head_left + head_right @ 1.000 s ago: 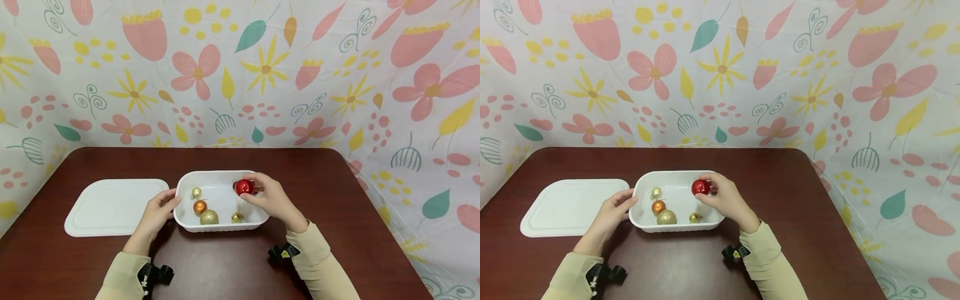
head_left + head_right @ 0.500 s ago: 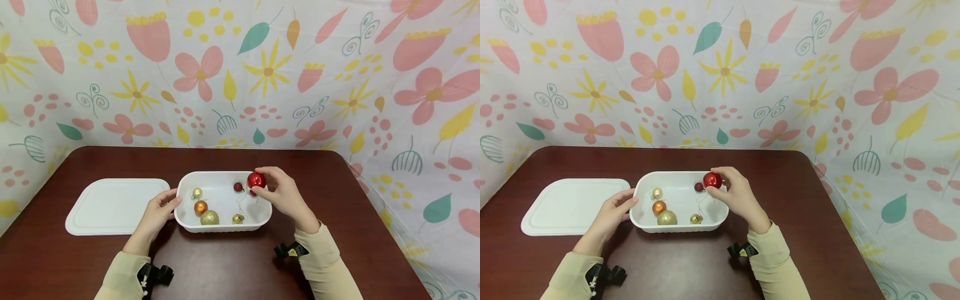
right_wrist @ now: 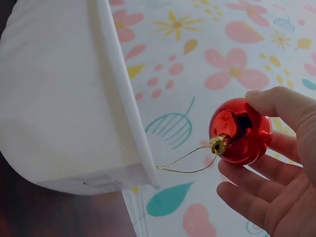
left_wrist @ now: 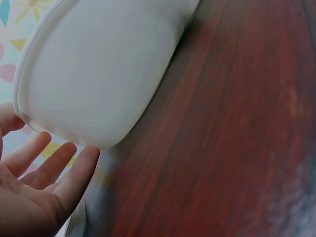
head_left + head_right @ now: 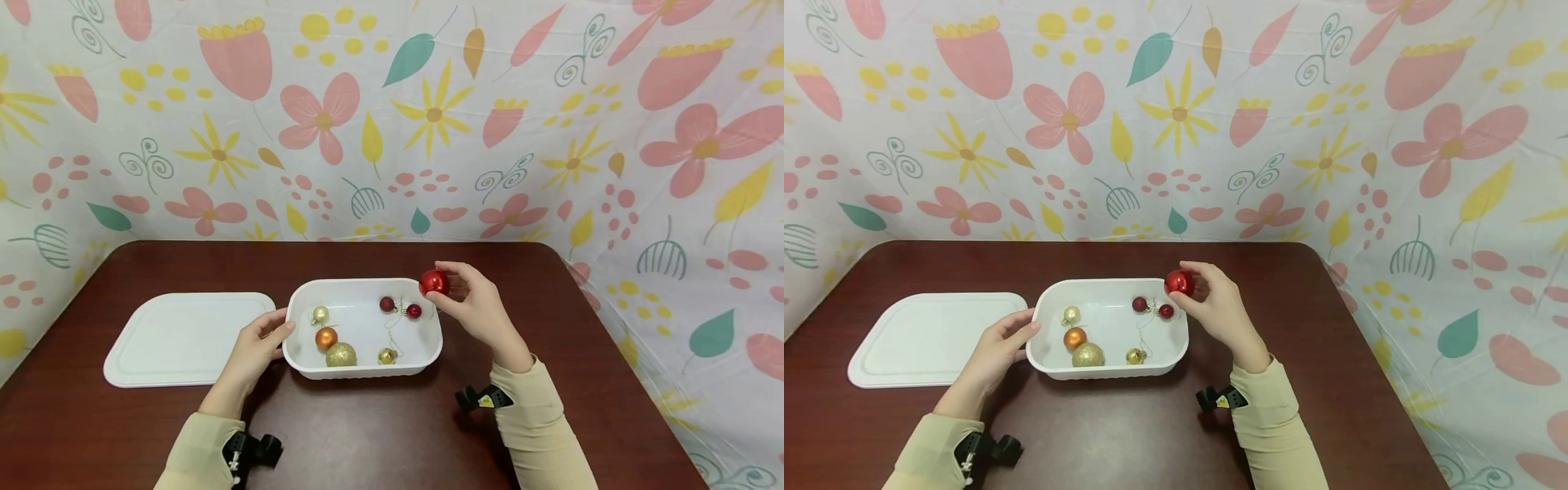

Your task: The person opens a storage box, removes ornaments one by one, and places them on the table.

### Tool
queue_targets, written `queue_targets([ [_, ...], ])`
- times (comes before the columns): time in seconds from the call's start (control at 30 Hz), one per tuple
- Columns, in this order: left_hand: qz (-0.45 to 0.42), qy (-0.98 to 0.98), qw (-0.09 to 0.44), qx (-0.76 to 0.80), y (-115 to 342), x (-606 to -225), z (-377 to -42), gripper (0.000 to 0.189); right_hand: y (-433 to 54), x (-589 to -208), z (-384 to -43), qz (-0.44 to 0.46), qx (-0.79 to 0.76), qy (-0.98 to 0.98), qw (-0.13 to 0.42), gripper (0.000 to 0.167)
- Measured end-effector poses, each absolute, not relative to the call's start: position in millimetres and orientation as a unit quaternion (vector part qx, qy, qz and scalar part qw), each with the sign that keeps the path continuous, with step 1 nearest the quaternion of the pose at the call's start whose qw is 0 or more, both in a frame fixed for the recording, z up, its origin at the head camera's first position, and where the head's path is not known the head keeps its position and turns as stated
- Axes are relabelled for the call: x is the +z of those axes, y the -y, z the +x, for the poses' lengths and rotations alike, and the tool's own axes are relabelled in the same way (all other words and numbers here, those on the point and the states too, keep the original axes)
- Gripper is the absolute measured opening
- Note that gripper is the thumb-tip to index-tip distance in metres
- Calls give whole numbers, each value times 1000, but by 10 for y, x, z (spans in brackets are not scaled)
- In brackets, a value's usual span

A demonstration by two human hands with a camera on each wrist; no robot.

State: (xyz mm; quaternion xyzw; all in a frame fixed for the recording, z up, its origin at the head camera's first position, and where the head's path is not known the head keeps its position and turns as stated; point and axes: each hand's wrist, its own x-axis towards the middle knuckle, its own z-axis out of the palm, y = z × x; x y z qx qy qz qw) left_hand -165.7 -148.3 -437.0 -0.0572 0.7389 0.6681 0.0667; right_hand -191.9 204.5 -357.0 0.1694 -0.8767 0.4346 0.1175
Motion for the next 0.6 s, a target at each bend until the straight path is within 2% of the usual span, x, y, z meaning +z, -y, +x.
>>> queue_targets([
  [0.6, -62, -743, 66, 663, 1473, -4348, -1637, 47, -2236, -3595, -1974, 118, 402, 901, 114, 48],
])
